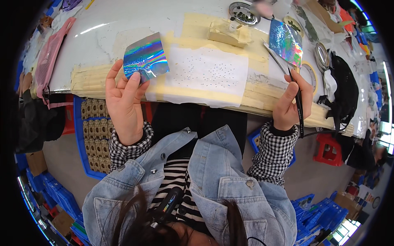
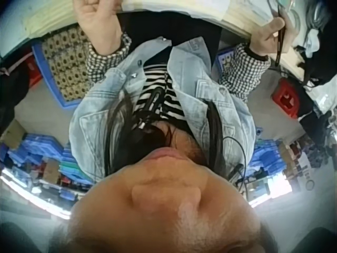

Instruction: Carefully assembling or inspecting small holographic components using a precision stylus tool at a factory workbench.

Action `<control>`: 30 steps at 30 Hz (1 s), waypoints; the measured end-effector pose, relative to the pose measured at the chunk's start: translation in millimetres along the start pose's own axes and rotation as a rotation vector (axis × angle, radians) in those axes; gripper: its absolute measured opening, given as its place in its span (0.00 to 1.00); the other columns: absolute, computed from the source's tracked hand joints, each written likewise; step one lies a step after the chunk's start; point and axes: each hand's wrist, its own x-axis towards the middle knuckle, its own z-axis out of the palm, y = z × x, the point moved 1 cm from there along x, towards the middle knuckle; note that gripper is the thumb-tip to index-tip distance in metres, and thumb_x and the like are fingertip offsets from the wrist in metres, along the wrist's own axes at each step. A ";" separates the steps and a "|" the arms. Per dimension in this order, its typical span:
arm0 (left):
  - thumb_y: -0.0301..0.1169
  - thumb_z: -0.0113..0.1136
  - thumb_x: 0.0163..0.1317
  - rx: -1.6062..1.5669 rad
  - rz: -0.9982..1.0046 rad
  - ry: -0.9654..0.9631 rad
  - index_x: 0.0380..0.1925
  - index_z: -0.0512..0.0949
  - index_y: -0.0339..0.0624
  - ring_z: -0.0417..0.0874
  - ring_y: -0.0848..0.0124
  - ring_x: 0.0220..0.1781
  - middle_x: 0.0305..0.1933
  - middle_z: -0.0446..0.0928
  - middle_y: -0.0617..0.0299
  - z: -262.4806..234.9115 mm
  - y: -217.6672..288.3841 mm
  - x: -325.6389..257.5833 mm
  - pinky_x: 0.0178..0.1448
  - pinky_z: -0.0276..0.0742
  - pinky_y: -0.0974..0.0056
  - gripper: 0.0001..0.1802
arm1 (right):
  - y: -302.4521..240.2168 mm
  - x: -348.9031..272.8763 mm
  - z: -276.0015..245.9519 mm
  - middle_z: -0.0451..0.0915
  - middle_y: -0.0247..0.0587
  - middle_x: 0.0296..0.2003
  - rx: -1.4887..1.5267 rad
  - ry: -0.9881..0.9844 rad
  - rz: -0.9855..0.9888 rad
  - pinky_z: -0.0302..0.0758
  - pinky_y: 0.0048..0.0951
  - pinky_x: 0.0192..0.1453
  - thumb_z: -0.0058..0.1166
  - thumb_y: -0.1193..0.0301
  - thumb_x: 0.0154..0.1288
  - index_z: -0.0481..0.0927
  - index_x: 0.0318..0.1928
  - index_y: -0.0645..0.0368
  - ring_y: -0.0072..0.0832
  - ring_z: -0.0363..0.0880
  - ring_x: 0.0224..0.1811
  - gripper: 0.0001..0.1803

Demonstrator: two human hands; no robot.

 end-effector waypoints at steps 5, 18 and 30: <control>0.21 0.56 0.65 0.016 -0.020 -0.011 0.62 0.60 0.36 0.80 0.74 0.47 0.48 0.77 0.57 -1.5 0.8 1.1 0.50 0.80 0.69 0.27 | -0.6 0.4 0.8 0.81 0.47 0.36 -0.023 0.007 0.003 0.75 0.26 0.41 0.49 0.70 0.71 0.79 0.43 0.70 0.30 0.82 0.35 0.13; 0.19 0.55 0.64 0.064 -0.065 -0.061 0.64 0.59 0.34 0.80 0.74 0.48 0.49 0.78 0.55 1.4 3.5 4.3 0.49 0.81 0.70 0.29 | -2.8 6.8 -1.2 0.82 0.46 0.32 -0.107 -0.042 -0.068 0.73 0.29 0.38 0.50 0.73 0.69 0.80 0.41 0.69 0.33 0.81 0.34 0.10; 0.20 0.56 0.64 0.052 -0.194 -0.119 0.58 0.69 0.32 0.82 0.75 0.46 0.47 0.80 0.57 10.3 11.2 6.8 0.48 0.80 0.72 0.22 | -36.9 12.0 4.5 0.83 0.50 0.36 0.012 -0.114 -0.165 0.74 0.33 0.46 0.49 0.69 0.71 0.78 0.42 0.70 0.40 0.80 0.39 0.13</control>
